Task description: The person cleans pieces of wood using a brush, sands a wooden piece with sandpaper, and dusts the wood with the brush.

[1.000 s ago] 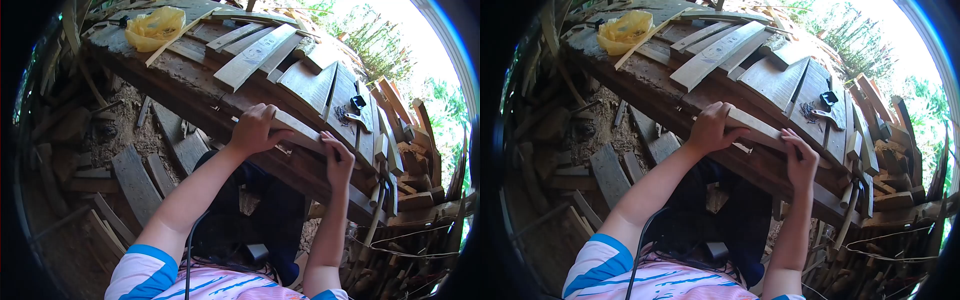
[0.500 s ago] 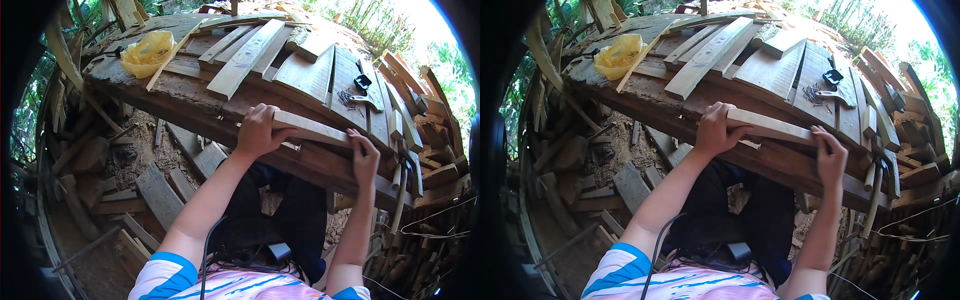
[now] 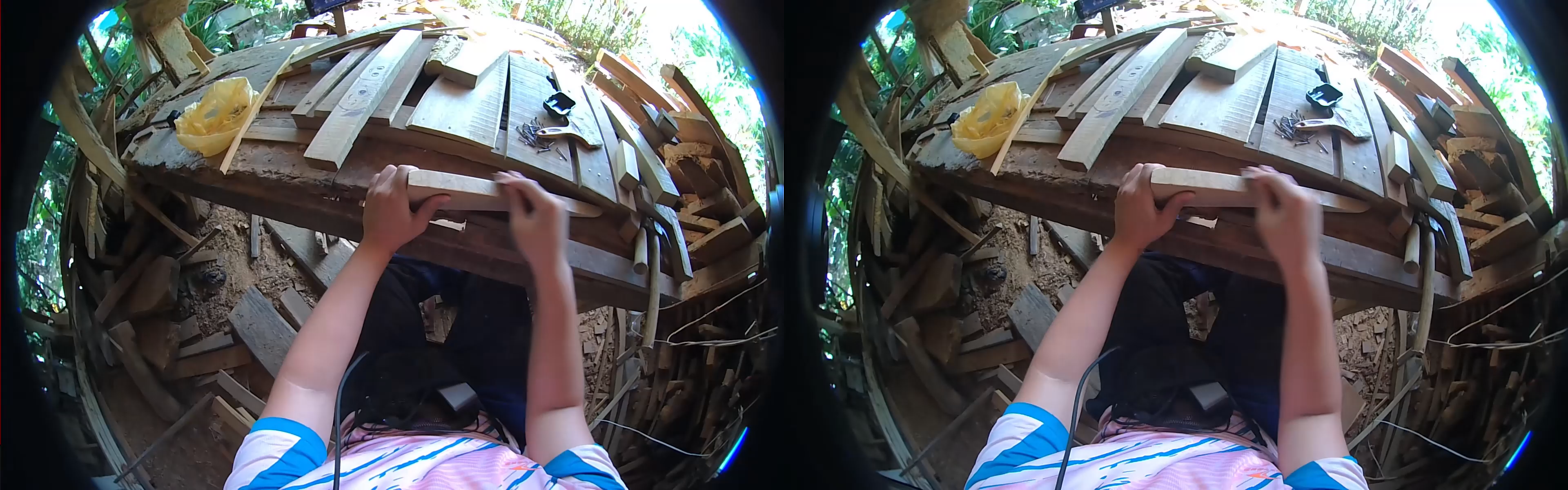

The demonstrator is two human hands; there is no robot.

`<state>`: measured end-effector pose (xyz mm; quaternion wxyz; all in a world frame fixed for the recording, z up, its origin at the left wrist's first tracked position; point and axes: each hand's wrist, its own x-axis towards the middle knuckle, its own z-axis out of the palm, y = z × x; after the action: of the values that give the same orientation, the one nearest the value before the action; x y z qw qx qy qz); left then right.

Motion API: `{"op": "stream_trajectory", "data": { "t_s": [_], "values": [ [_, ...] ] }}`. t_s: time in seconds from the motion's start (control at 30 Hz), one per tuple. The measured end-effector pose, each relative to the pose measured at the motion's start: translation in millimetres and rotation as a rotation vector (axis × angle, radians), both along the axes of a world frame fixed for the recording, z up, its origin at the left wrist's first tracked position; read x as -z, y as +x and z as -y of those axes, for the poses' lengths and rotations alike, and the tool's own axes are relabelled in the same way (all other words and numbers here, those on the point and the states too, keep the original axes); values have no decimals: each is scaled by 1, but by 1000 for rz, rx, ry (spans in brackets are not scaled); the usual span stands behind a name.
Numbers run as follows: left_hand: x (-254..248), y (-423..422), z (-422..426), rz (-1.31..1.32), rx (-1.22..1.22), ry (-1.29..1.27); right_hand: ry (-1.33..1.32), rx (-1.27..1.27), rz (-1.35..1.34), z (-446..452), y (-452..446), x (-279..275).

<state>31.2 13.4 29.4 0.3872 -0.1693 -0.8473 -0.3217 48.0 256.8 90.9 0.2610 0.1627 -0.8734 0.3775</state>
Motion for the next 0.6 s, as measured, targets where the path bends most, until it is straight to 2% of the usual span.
{"op": "stream_trajectory", "data": {
  "t_s": [0.1,0.17,0.2,0.27,0.43,0.5,0.6],
  "values": [
    [-1,0,-3,-5,2,-21,66,238,-74,-85,3,15],
    [1,1,-2,-4,5,-12,104,455,41,-114,9,14],
    [-1,-1,-3,-17,18,-9,127,473,9,-114,7,15],
    [0,-1,-2,-12,17,10,120,435,-64,-85,3,14],
    [2,0,0,53,3,72,22,46,-152,28,8,6],
    [2,0,0,87,-3,98,-19,17,-123,21,6,7],
    [-1,1,-1,17,15,18,22,254,-64,-33,5,8]
  ]
}}
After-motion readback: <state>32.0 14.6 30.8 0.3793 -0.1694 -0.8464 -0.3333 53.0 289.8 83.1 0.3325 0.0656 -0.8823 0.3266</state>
